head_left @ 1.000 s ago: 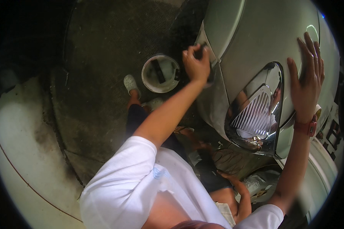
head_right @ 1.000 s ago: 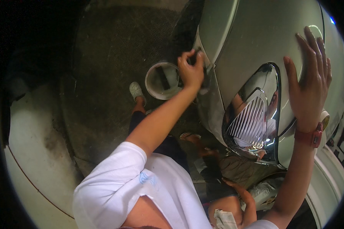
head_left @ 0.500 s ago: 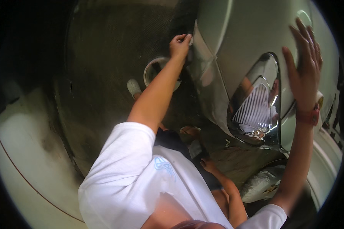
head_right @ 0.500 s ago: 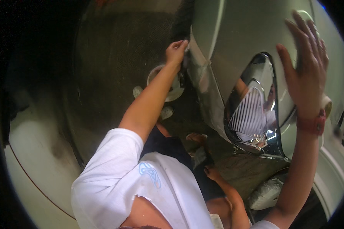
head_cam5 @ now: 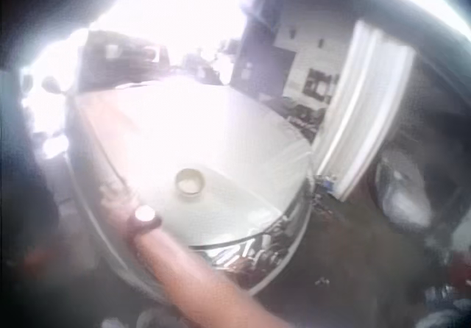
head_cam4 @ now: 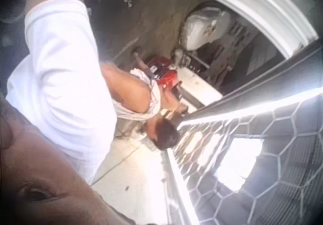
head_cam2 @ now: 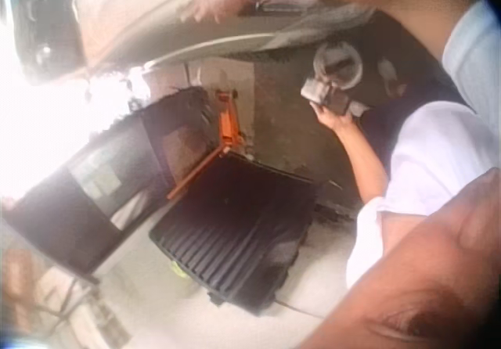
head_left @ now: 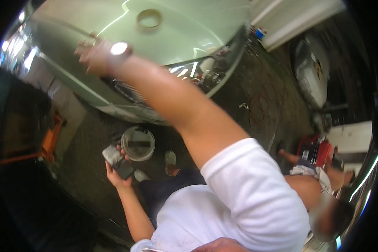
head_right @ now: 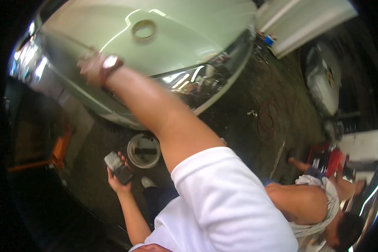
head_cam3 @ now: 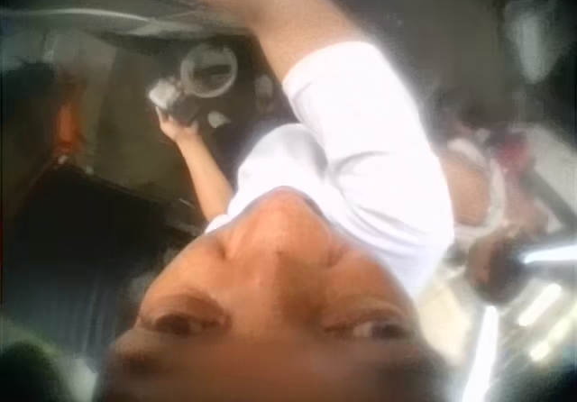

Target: The person scrubs the front bumper of a silver car with a black sponge, repeatedly dipping it into a white bucket of water. The person works on the lower section of the bumper near the tire, occasionally touching the surface with their hand.

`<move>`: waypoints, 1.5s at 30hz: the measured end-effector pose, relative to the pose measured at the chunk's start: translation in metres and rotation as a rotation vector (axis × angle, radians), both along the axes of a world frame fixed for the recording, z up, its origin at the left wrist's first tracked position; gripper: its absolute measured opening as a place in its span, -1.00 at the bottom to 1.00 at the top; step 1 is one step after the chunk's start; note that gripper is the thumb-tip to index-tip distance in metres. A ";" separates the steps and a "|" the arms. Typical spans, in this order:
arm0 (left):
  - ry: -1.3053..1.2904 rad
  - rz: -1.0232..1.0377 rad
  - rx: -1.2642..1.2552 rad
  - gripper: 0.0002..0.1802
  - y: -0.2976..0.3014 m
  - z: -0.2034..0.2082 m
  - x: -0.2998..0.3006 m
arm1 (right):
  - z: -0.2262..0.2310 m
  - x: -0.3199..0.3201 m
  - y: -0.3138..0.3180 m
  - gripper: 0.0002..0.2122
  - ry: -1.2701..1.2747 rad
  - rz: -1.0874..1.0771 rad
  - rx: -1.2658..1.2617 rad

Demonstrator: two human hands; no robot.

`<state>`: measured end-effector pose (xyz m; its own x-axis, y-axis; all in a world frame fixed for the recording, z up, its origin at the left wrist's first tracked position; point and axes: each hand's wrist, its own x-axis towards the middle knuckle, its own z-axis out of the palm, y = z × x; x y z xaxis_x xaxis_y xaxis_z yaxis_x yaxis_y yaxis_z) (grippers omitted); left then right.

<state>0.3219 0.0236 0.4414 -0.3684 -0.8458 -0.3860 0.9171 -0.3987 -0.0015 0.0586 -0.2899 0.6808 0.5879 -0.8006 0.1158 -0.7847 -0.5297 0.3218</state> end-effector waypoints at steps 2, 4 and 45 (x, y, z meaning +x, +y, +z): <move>-0.077 -0.107 -0.033 -0.28 0.003 0.007 0.012 | -0.051 0.009 0.038 -0.56 -0.333 0.032 -0.155; -0.202 -0.146 -0.092 -0.29 0.013 -0.001 0.038 | -0.095 0.051 0.127 -0.46 -0.738 -0.032 0.030; -0.973 -0.998 -0.824 -0.07 0.229 0.093 -0.075 | -0.163 0.025 0.666 -0.27 -2.296 -0.901 0.359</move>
